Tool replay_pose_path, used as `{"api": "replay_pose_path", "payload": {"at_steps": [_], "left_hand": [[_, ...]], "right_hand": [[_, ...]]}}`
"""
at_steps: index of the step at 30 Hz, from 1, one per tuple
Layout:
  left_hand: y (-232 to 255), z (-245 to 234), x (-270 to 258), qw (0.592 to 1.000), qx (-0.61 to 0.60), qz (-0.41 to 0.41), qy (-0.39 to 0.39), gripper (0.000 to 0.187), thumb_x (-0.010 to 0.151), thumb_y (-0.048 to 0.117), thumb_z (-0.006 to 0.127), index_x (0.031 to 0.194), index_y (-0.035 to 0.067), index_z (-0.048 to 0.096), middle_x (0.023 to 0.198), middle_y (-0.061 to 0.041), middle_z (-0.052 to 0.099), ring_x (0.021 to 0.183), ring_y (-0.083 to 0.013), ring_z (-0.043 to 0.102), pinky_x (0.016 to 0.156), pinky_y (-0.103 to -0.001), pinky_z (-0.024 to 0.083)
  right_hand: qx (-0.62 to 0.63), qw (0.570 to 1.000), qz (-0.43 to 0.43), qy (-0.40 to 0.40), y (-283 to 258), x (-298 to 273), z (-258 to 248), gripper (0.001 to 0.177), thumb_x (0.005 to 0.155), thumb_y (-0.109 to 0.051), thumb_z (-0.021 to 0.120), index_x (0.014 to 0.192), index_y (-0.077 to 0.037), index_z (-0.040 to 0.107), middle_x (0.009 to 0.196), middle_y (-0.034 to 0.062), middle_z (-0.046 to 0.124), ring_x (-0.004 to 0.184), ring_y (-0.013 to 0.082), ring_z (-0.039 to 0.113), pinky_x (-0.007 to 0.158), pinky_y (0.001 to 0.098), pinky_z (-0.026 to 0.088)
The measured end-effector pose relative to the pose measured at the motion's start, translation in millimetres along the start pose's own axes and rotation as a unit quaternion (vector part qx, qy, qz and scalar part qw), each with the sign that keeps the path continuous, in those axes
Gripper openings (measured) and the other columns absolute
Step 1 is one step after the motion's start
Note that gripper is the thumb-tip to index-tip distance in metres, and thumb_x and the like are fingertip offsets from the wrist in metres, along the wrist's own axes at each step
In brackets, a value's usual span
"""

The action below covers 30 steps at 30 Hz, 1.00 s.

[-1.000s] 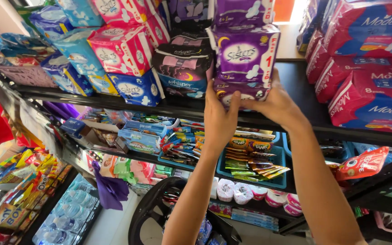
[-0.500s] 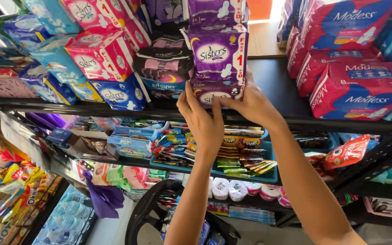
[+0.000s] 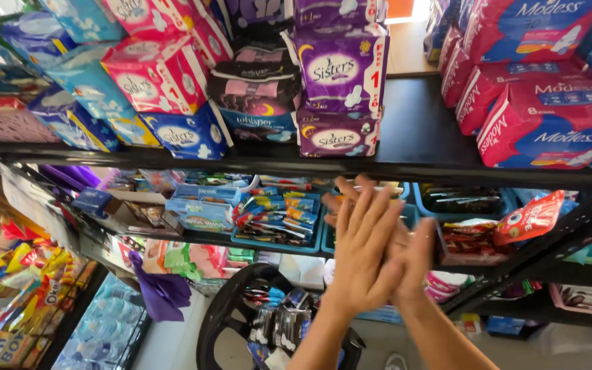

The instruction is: Wiping sanitary pad packages with a cloth and organizing them on a retail shelf.

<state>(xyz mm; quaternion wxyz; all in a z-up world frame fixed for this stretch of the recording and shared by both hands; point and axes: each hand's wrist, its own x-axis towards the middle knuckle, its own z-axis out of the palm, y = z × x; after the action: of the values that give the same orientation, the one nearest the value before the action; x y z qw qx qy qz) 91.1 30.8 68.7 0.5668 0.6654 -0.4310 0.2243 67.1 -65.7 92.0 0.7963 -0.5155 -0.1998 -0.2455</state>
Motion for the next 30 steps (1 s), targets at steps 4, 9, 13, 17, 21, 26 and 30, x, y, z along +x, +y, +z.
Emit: {"api": "replay_pose_path", "payload": {"at_steps": [4, 9, 13, 17, 21, 26, 30], "left_hand": [[-2, 17, -34, 0.991, -0.099, -0.081, -0.035, 0.075, 0.107, 0.053, 0.033, 0.163, 0.003, 0.029, 0.175, -0.019, 0.022, 0.166, -0.0351, 0.014, 0.136, -0.046, 0.007], [26, 7, -38, 0.925, -0.321, -0.201, -0.034, 0.082, 0.108, 0.061, 0.031, 0.163, 0.001, 0.022, 0.176, -0.018, 0.02, 0.166, -0.0338, 0.014, 0.134, -0.046, 0.01], [65, 0, -4, 0.982, -0.184, -0.02, -0.027, 0.074, 0.112, 0.054, 0.041, 0.161, -0.001, 0.034, 0.176, -0.021, 0.026, 0.17, -0.037, 0.024, 0.138, -0.05, 0.02], [14, 64, -72, 0.983, -0.03, 0.009, -0.182, 0.067, 0.103, 0.043, 0.049, 0.159, 0.006, 0.046, 0.173, -0.015, 0.038, 0.167, -0.036, 0.031, 0.138, -0.05, 0.017], [-81, 127, -217, 0.94, -0.126, -0.265, -0.177, 0.067, 0.096, 0.024, 0.064, 0.154, 0.002, 0.04, 0.159, -0.021, 0.04, 0.146, -0.0367, 0.043, 0.115, -0.043, 0.036], [-151, 150, -343, 0.797, -0.098, -0.572, -0.166, 0.062, 0.086, 0.018, 0.072, 0.145, 0.015, 0.053, 0.137, -0.007, 0.063, 0.112, -0.0228, 0.073, 0.094, -0.039, 0.061], [-81, 160, -249, 0.877, -0.12, -0.43, -0.18, 0.047, 0.086, 0.016, 0.072, 0.133, 0.012, 0.062, 0.13, -0.007, 0.065, 0.102, -0.0206, 0.077, 0.086, -0.036, 0.061]], "right_hand": [[-0.012, 0.994, -0.102, -0.04, -54, -1, 1, 0.1, 0.103, -0.08, 0.03, 0.169, -0.005, 0.021, 0.17, 0.022, 0.027, 0.162, 0.0382, 0.026, 0.14, 0.0519, 0.016], [-0.314, 0.944, -0.096, 0.032, 42, -63, -30, 0.081, 0.108, -0.063, 0.034, 0.165, -0.006, 0.021, 0.172, 0.0166, 0.02, 0.16, 0.0313, 0.018, 0.133, 0.0469, 0.014], [-0.182, 0.978, 0.077, 0.064, 89, -100, -60, 0.079, 0.108, -0.059, 0.027, 0.166, -0.01, 0.006, 0.177, 0.0111, -0.003, 0.163, 0.0287, -0.003, 0.129, 0.0446, 0.002], [0.363, 0.927, 0.037, 0.088, 12, -90, -80, 0.082, 0.103, -0.06, 0.031, 0.169, -0.014, 0.014, 0.176, 0.0083, 0.011, 0.162, 0.0337, 0.012, 0.132, 0.0469, 0.004], [-0.281, 0.92, -0.162, 0.222, -87, -78, -140, 0.052, 0.111, -0.041, 0.046, 0.147, -0.003, 0.044, 0.158, 0.0196, 0.044, 0.146, 0.0355, 0.047, 0.124, 0.0483, 0.038], [-0.326, 0.824, -0.295, 0.357, -210, -45, -292, 0.023, 0.117, -0.012, 0.066, 0.138, -0.005, 0.06, 0.132, 0.0074, 0.062, 0.116, 0.0155, 0.061, 0.105, 0.0318, 0.052], [-0.53, 0.716, -0.278, 0.361, -289, 16, -385, 0.041, 0.109, -0.011, 0.067, 0.145, -0.008, 0.048, 0.123, 0.004, 0.056, 0.105, 0.0118, 0.058, 0.093, 0.0269, 0.049]]}}
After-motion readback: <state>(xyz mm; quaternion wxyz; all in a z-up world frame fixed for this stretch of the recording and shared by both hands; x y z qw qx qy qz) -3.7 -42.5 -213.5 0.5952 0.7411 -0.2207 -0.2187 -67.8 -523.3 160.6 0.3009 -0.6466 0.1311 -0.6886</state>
